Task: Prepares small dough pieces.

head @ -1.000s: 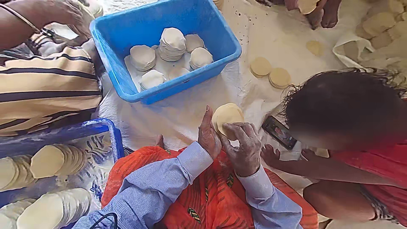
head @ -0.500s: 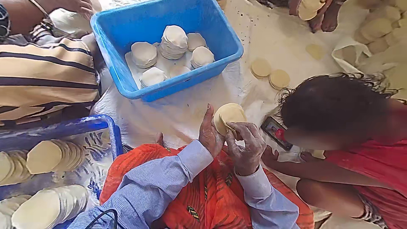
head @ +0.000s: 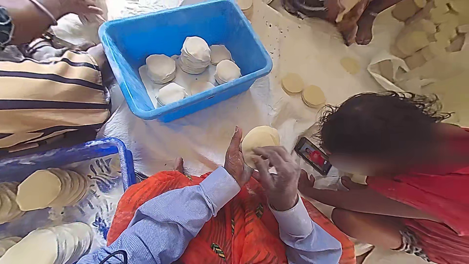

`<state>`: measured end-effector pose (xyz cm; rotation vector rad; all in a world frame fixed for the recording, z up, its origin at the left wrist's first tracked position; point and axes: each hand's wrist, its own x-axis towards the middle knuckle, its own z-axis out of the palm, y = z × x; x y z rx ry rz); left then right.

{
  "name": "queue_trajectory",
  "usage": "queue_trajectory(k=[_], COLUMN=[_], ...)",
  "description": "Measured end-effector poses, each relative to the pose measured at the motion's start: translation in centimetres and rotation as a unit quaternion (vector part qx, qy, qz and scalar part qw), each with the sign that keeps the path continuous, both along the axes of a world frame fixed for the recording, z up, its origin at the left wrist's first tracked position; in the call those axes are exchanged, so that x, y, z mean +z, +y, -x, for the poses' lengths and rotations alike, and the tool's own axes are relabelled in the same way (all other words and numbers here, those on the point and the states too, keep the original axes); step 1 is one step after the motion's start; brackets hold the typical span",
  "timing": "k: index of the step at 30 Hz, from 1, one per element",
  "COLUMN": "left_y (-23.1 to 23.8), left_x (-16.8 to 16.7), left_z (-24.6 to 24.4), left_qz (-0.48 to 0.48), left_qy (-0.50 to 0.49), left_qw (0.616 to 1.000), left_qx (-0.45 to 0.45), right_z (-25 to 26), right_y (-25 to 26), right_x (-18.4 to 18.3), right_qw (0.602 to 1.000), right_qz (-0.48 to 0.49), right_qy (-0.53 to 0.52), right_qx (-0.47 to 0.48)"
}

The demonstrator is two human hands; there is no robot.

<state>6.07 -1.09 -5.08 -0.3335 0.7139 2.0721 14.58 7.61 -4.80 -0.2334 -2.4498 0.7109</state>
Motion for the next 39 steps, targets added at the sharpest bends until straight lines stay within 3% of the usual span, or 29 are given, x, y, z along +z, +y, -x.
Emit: queue_trajectory(k=[4, 12, 22, 28, 33, 39], left_y=[-0.1, -0.7, -0.6, -0.5, -0.5, -0.5], left_x=[-0.2, 0.0, -1.1, -1.1, -0.9, -0.9], left_z=[-0.4, -2.0, -2.5, -2.4, -2.3, -2.4], left_qz=[-0.014, -0.022, -0.028, -0.033, -0.008, -0.003], left_qy=[-0.009, -0.068, -0.020, -0.028, -0.030, -0.035], left_qw=[0.999, 0.988, 0.987, 0.989, 0.990, 0.989], left_qx=[-0.045, -0.139, -0.159, -0.144, -0.140, -0.144], right_z=[-0.8, -2.3, -2.4, -2.3, -2.1, -2.6], right_y=[3.7, 7.3, 7.2, 6.2, 5.5, 6.7], right_x=[2.7, 3.1, 2.3, 2.5, 2.7, 2.8], right_qw=[0.998, 0.974, 0.975, 0.991, 0.989, 0.974], right_qz=[0.011, 0.090, 0.129, 0.040, 0.001, 0.039], right_qy=[0.002, -0.208, -0.181, -0.124, -0.148, -0.215], right_qx=[-0.054, -0.006, -0.003, -0.003, -0.022, -0.058])
